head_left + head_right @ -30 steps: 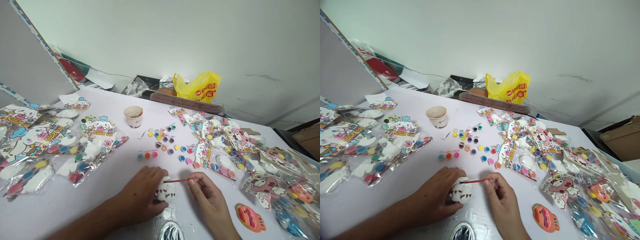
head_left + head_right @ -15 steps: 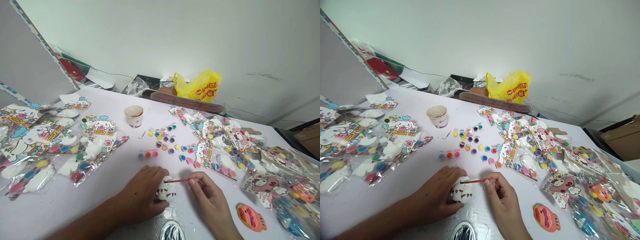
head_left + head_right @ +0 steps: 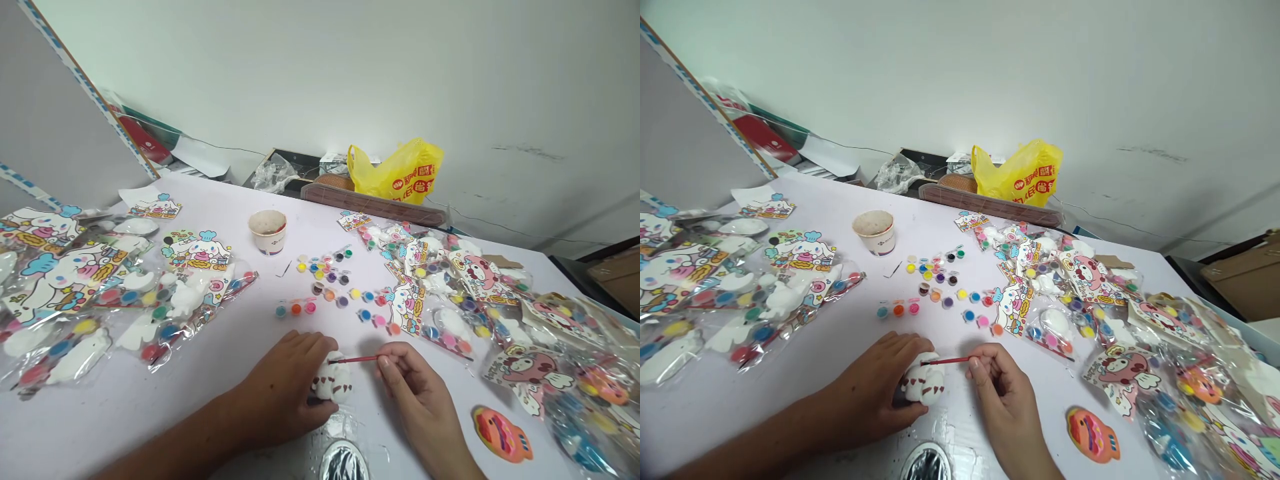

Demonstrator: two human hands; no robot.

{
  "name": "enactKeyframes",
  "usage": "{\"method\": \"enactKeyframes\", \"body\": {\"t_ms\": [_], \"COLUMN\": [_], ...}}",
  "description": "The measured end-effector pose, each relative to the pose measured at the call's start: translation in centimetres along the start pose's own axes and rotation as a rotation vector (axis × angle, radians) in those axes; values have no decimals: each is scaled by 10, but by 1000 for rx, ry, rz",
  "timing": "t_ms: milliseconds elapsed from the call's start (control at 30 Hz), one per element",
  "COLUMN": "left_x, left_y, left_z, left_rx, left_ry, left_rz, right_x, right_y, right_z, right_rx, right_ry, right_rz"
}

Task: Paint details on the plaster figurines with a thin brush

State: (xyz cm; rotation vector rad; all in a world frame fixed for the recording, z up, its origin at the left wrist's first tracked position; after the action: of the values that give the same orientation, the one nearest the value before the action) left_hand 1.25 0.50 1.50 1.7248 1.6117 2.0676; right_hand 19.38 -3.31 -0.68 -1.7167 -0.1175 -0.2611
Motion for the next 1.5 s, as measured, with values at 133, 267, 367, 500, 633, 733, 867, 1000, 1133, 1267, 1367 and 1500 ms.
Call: {"method": "enactKeyframes", "body": {"t_ms": [133,267,367,500,633,733,867,1000,1133,1267,1367,1500], "left_x": [-1,-2,-2,-3,-3,-2,-3,-3,-2,-1,-1,-1], "left_y": [0,-1,-2,-3,-3,-3,-3,-3,-2,-2,-2,-2], "left_z": [0,0,0,0,1,0,-1,0,0,0,0,0], "left_rx": [-12,-14,-23,-22,-18,-19,-16,-21,-23,-18,-4,-3], "left_ry": [15,10,21,22,16,22,23,24,36,27,12,10], "left_rz": [-2,0,7,3,1,3,1,1,5,1,-2,4], "right_x": [0,-1,0,2,1,1,3,3,2,3,4,4], "right_y": [0,0,0,1,1,1,1,1,1,2,3,3], "right_z": [0,0,0,0,1,1,-1,-1,0,0,0,-1], "right_rx": [6,6,6,10,15,14,13,14,9,4,2,1], "right_ry": [2,-21,-33,-17,-21,-30,-10,-4,-26,-33,-31,-36], "right_rz": [5,-10,-19,-10,-12,-17,-4,-3,-17,-20,-26,-42]}}
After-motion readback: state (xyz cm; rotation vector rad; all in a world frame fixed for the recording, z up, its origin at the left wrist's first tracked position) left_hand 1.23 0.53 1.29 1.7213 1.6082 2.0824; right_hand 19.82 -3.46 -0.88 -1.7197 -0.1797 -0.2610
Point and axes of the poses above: each hand's wrist, its own z-axis towards the middle knuckle, its own x-axis out of the back of the hand, y = z × x, the point moved 6 cm from there along z, towards the middle knuckle, and after that the axes turned 4 degrees about -y, right-handed, at the moved point
